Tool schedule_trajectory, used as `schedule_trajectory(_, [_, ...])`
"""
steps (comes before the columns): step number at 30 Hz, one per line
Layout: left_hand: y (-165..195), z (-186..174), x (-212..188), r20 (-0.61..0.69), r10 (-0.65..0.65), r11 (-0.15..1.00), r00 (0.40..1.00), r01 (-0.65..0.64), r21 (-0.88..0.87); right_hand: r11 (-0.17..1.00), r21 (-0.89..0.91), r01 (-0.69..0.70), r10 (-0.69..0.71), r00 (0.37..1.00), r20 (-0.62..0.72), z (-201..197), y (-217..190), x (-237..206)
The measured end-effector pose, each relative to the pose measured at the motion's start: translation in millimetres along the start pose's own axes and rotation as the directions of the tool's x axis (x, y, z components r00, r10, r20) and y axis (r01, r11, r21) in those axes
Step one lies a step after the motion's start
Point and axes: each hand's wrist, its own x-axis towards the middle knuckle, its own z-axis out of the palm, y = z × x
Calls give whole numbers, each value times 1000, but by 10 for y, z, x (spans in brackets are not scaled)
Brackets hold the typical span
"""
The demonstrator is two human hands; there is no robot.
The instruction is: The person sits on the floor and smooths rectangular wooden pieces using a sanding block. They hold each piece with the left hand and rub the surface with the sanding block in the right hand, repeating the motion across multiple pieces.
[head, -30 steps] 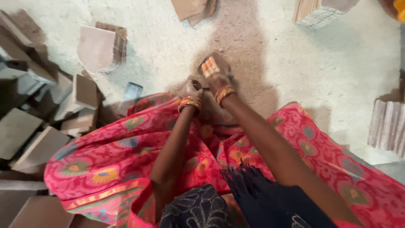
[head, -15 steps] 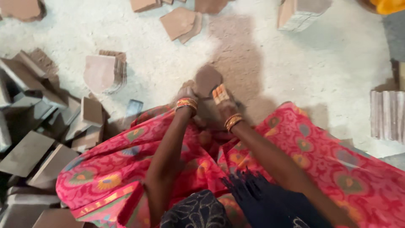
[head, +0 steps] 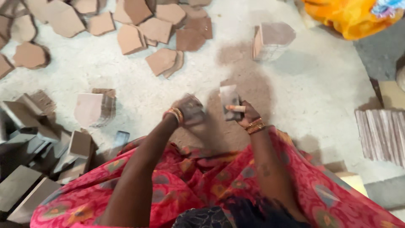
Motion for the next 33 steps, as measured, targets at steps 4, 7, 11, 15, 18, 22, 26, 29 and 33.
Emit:
schedule_trajectory(4, [-54,-257,-211,182,-411,911,893,400,96,992,-125,14,-16,1000,-22,50,227,109])
schedule_trajectory(7, [-77,-177,-426,33,-683,705,730,670,-233,921,-378,87,-124,989,-75,191,499,364])
schedule_trajectory(11, [-42,152,-720,9,-785,532,620,680,-505,108,-981,159,-536,841,77,500,929,446])
schedule_trajectory(15, [10,366,-926,12,-878,288,478,549,-785,-531,-824,200,-384,810,444,717,1515,82])
schedule_trajectory(18, [30,416,-915,-48,-931,129,361,203,-971,-739,-633,230,-196,826,529,814,1844,-126])
schedule_trajectory(22, [22,454,-898,107,-946,-215,307,-343,-914,-787,-583,202,-139,862,487,899,1867,161])
schedule_trajectory(26, [32,458,-947,-68,-946,-4,316,-220,-976,-782,-595,183,-158,867,473,1062,1589,661])
schedule_trajectory(29, [65,400,-992,287,-893,-440,345,-542,-716,-794,-585,165,-141,887,441,1081,1565,719])
schedule_trajectory(33, [112,400,-1139,-278,-888,350,366,147,-925,-783,-577,231,-158,824,544,982,1826,287])
